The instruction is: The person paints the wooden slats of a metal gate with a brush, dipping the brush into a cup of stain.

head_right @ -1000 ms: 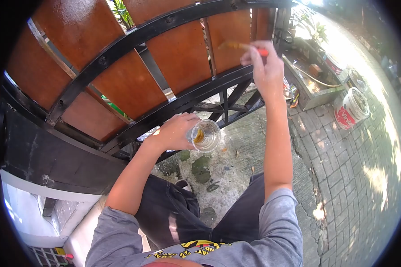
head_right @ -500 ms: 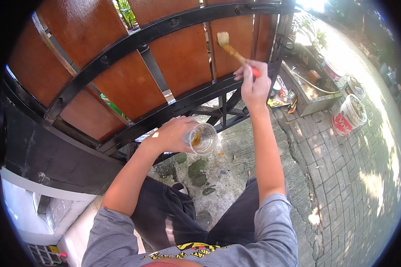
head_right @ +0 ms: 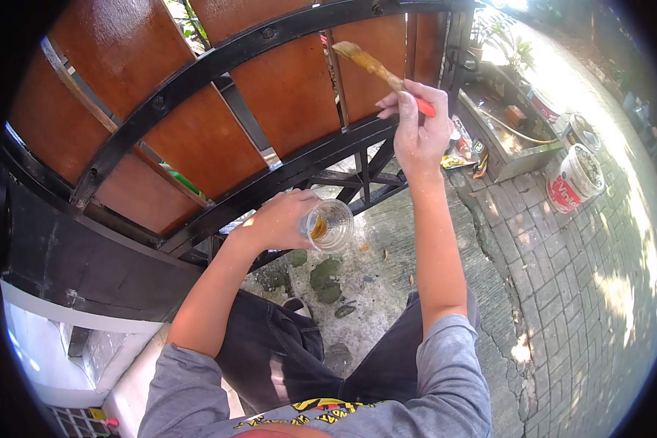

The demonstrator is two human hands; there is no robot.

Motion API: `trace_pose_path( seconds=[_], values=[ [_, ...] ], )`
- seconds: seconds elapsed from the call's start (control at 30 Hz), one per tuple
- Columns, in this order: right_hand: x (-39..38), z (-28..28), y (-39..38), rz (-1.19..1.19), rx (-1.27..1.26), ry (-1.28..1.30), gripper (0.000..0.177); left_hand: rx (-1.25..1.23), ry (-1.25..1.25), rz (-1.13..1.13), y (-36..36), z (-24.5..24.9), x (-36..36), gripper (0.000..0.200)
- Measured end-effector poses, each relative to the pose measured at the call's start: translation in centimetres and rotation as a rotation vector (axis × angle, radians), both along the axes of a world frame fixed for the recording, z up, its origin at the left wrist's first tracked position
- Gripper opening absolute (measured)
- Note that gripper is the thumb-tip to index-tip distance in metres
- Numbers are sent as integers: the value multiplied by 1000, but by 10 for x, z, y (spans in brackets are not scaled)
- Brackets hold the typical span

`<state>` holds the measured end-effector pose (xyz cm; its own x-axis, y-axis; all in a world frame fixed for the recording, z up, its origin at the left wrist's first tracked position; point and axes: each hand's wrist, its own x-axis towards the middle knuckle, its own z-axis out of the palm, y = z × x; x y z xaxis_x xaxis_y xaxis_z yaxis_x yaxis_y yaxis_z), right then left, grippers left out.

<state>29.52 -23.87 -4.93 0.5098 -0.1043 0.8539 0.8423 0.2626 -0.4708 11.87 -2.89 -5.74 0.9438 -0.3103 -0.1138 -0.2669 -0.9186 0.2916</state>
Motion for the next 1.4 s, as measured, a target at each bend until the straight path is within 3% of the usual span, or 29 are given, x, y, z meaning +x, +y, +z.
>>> trace_pose_path(
  seconds=[0.13, 0.4, 0.87, 1.0, 1.17, 1.4],
  values=[
    [5, 2, 16, 153, 86, 39, 20, -6, -1, -21, 3, -5, 3, 77],
    [16, -3, 38, 137, 316, 83, 23, -14, -31, -24, 10, -9, -1, 74],
    [21, -5, 45, 111, 252, 10, 16, -5, -47, -23, 13, -15, -5, 73],
    [22, -16, 27, -173, -74, -27, 14, -3, -38, -13, 5, -13, -5, 74],
    [12, -43, 0, -2, 175, 99, 17, -108, -239, -39, 9, -16, -8, 71],
    [-48, 2, -61, 411, 46, 158, 22, -85, -435, 196, 19, -12, -9, 66]
  ],
)
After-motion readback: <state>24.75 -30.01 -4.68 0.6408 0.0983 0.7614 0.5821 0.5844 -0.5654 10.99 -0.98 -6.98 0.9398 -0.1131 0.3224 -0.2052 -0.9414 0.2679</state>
